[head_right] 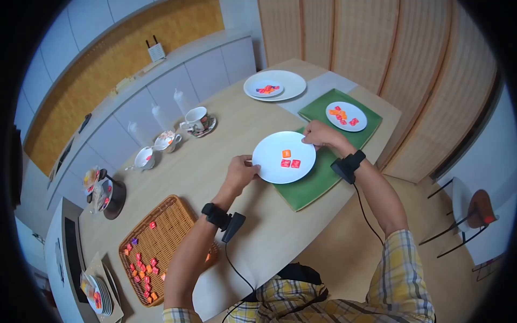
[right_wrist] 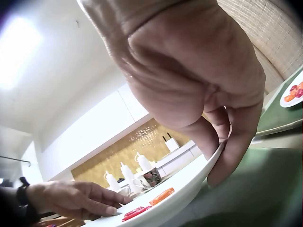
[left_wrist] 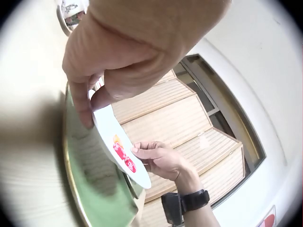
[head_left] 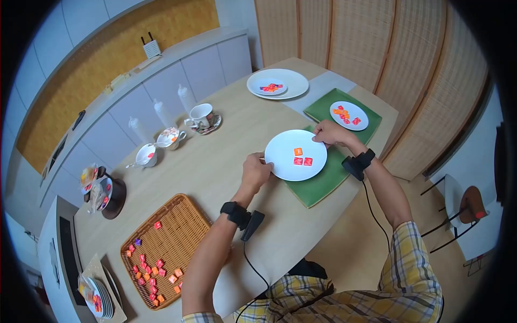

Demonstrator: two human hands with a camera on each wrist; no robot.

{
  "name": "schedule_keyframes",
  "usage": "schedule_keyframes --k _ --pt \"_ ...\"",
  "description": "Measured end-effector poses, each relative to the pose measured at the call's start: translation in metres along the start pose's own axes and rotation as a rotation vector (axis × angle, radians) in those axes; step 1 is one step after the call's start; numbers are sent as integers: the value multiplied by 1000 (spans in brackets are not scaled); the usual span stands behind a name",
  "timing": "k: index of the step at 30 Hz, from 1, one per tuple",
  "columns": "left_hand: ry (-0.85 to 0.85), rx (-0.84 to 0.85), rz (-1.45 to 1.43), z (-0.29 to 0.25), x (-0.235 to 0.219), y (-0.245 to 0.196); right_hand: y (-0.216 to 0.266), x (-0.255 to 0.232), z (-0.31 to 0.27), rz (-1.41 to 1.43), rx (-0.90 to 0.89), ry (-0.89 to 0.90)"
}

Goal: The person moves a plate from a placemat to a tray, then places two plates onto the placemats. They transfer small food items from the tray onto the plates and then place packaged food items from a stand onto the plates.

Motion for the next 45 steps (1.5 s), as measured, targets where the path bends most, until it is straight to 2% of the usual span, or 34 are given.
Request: schedule_keyframes --k 2,4,5,8,13,21,26,31,45 --pt "-53 -9 -33 -13 -25 4 24 16 4 75 -31 80" --pt "-59 -22 -203 -36 -55 -3 51 32 5 54 -36 148" --pt "-39 -51 -205 -50 -71 -9 64 42 7 67 -38 194" --pt "-122 -94 -225 -84 -115 -5 105 80 11 75 -84 290" --pt "-214 -180 -236 -132 -177 36 153 151 22 59 -169 451" --pt "-366 -292 -272 -213 -238 89 206 257 16 99 -251 685" --pt "-376 -282 -267 -246 -261 120 224 305 9 109 -285 789" --pt "-393 -286 -315 -269 -271 137 235 337 6 62 -301 811" --pt "-430 -331 -290 -290 -285 156 240 372 10 66 -315 898"
Point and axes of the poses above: each hand's wrist, its own z-axis towards the middle knuckle, its own x-axis out of the palm, y = z × x, the point moved 2 cm from there along z, towards the middle knuckle, and after that the axes turned 7 degrees about z, right-handed, at the moved point
